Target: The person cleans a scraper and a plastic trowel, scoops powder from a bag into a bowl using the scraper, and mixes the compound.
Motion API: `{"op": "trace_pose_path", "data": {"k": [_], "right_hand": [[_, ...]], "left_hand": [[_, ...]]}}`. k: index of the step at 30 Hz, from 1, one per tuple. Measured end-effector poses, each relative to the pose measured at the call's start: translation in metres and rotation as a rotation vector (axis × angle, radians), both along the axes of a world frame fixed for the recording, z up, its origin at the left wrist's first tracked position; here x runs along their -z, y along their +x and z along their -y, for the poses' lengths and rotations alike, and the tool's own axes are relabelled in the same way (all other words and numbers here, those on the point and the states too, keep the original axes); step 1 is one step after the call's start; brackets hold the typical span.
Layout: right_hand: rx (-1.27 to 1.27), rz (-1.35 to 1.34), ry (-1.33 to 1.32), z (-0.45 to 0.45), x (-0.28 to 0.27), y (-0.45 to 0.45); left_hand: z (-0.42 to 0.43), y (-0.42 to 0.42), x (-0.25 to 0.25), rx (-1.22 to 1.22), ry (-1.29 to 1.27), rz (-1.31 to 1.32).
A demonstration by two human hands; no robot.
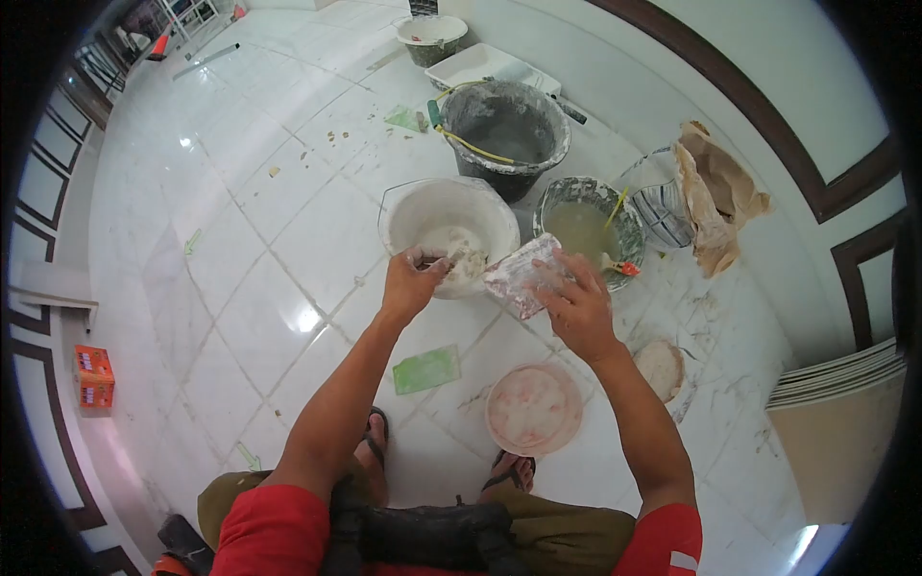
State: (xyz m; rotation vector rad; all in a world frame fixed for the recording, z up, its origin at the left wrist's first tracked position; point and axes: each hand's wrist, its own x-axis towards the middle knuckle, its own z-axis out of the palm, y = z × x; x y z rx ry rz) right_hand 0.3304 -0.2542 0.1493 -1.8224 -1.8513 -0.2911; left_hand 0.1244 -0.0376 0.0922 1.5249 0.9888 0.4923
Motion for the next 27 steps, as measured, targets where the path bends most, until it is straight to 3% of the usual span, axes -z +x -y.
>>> {"op": "trace_pose_path", "data": {"k": [4,10,12,16,20,24,26,27], "right_hand": [[-0.018,0.083,0.006,0.008,-0.003,-0.005],[0.026,0.112,0.018,0.018,-0.003,0.002],[0.038,0.097,0.032,0.018,-0.006,0.001],[0.065,0.056,-0.016,0.023,-0.004,-0.002],[0.034,0.036,-0.061,0.027,0.007,-0.003],[0.027,0.071,-0.102,0.031,0.008,-0.004],[0.024,0.051,-0.089,0.031,0.01,-0.003],[0.022,0.049,-0.088,0.031,0.01,-0.003]], "left_hand": [[0.002,0.005,-0.012,0.007,-0.019,0.044],[0.004,0.008,-0.009,0.432,-0.186,0.075],[0.009,0.009,-0.007,0.676,0.005,-0.117],[0.027,0.008,0.007,0.838,0.069,-0.239],[0.049,0.002,0.053,0.842,0.179,-0.297],[0.044,-0.005,0.054,0.945,0.194,-0.304],[0.039,-0.004,0.028,0.695,-0.509,-0.089],[0.037,-0.002,0.019,0.693,-0.508,-0.09]]}}
